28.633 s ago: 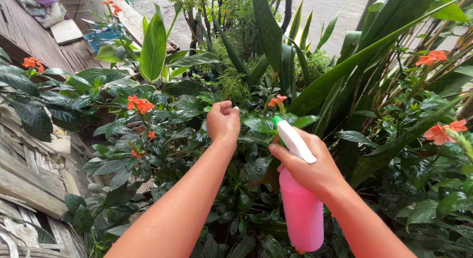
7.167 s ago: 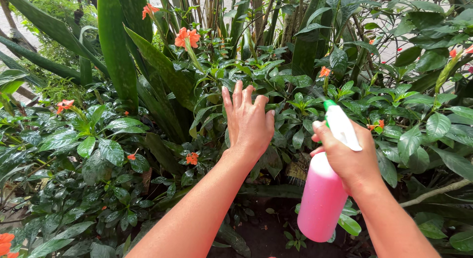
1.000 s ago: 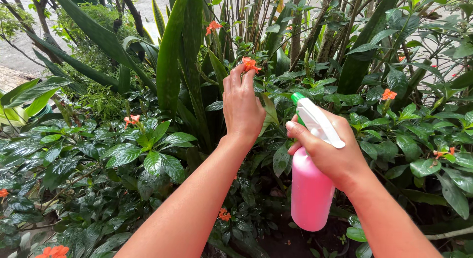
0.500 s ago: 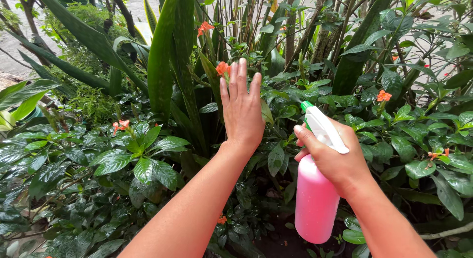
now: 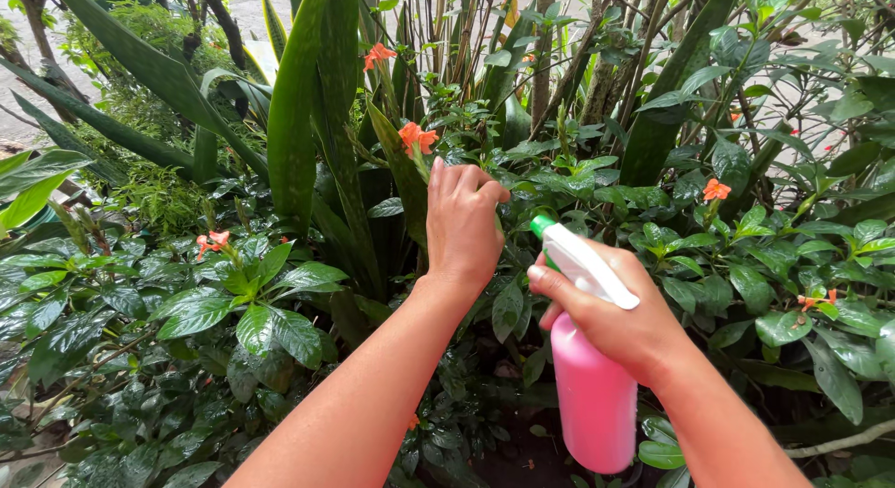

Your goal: The person sprays a pink liquid from a handheld spray bottle onto various green plants and orange flowers in a garden. They use their left hand to part leaves and guide the spray while continuously misting the foliage.

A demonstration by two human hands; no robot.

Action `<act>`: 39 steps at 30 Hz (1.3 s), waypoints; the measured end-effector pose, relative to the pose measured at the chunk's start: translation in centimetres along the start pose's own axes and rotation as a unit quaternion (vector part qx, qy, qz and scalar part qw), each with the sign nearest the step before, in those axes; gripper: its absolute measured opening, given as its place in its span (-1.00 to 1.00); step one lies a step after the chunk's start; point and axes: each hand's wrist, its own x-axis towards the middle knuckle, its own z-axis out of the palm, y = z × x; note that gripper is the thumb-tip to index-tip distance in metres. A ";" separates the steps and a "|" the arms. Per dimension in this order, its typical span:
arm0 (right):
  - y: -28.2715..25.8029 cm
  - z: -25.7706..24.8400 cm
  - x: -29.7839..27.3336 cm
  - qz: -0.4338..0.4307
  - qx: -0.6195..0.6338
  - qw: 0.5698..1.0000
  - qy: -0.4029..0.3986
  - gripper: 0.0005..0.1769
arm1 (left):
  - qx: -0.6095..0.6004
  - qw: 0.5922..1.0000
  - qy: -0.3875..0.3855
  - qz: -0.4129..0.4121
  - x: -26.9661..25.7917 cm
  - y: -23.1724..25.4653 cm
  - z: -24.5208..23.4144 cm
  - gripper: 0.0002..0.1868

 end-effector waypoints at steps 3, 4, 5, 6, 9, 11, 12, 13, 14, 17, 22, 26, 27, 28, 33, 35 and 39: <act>0.4 0.1 0.1 -0.007 -0.012 1.000 -0.013 -0.75 | 0.000 1.000 0.011 -0.021 -0.2 -0.3 0.1 -0.73; 0.6 0.1 0.1 -0.001 -0.020 1.000 -0.011 -0.75 | 0.006 1.000 0.008 -0.025 -0.3 -0.4 0.2 -0.75; 0.8 0.1 0.2 0.005 -0.028 1.000 -0.010 -0.75 | 0.014 0.999 0.006 -0.029 -0.4 -0.5 0.1 -0.77; 0.9 0.0 0.3 0.010 -0.036 0.999 -0.008 -0.75 | 0.021 0.999 0.003 -0.032 -0.5 -0.6 0.1 -0.79; 1.1 -0.5 0.6 0.001 -0.025 1.000 0.014 -0.75 | 0.033 0.999 -0.018 -0.034 -0.5 -0.8 0.0 -0.79; 1.2 -0.8 0.8 -0.010 0.013 0.999 0.031 -0.75 | 0.037 0.998 -0.032 -0.029 -0.4 -0.7 0.0 -0.69; 1.1 -1.0 1.0 -0.015 0.032 0.999 0.040 -0.74 | 0.039 0.998 -0.038 -0.025 -0.3 -0.6 -0.1 -0.63; 1.1 -1.1 1.1 -0.015 0.033 0.998 0.050 -0.74 | 0.023 0.998 -0.039 -0.031 -0.1 -0.5 -0.1 -0.57; 1.1 -1.2 1.1 -0.015 0.034 0.997 0.060 -0.73 | 0.007 0.999 -0.041 -0.036 0.0 -0.3 -0.1 -0.51; 1.0 -1.4 1.2 -0.011 0.041 0.996 0.077 -0.71 | -0.014 0.998 -0.045 -0.032 0.1 0.1 -0.1 -0.37; 1.0 -1.2 1.1 -0.013 0.031 0.998 0.053 -0.70 | -0.004 1.000 -0.022 -0.013 0.0 0.4 0.1 -0.52; 1.4 -1.0 1.0 -0.001 0.022 0.998 0.052 -0.71 | 0.007 1.000 -0.027 -0.012 0.2 0.5 0.5 -0.79; 1.5 -1.0 1.0 0.001 0.024 0.998 0.059 -0.71 | 0.006 0.999 -0.038 -0.012 0.3 0.6 0.6 -0.83; 1.6 -1.0 0.9 -0.002 0.029 0.997 0.067 -0.72 | 0.019 0.999 -0.040 -0.013 0.3 0.7 0.7 -0.84; 2.2 -2.0 0.9 -0.004 0.050 0.992 0.119 -0.73 | 0.075 0.992 -0.093 -0.027 0.6 1.4 1.0 -0.74; 2.4 -2.4 1.1 0.012 0.047 0.991 0.129 -0.75 | 0.081 0.989 -0.121 -0.023 0.6 1.5 0.9 -0.68; 3.0 -3.0 1.0 0.009 0.044 0.992 0.117 -0.74 | 0.083 0.983 -0.162 -0.030 0.5 1.5 0.9 -0.58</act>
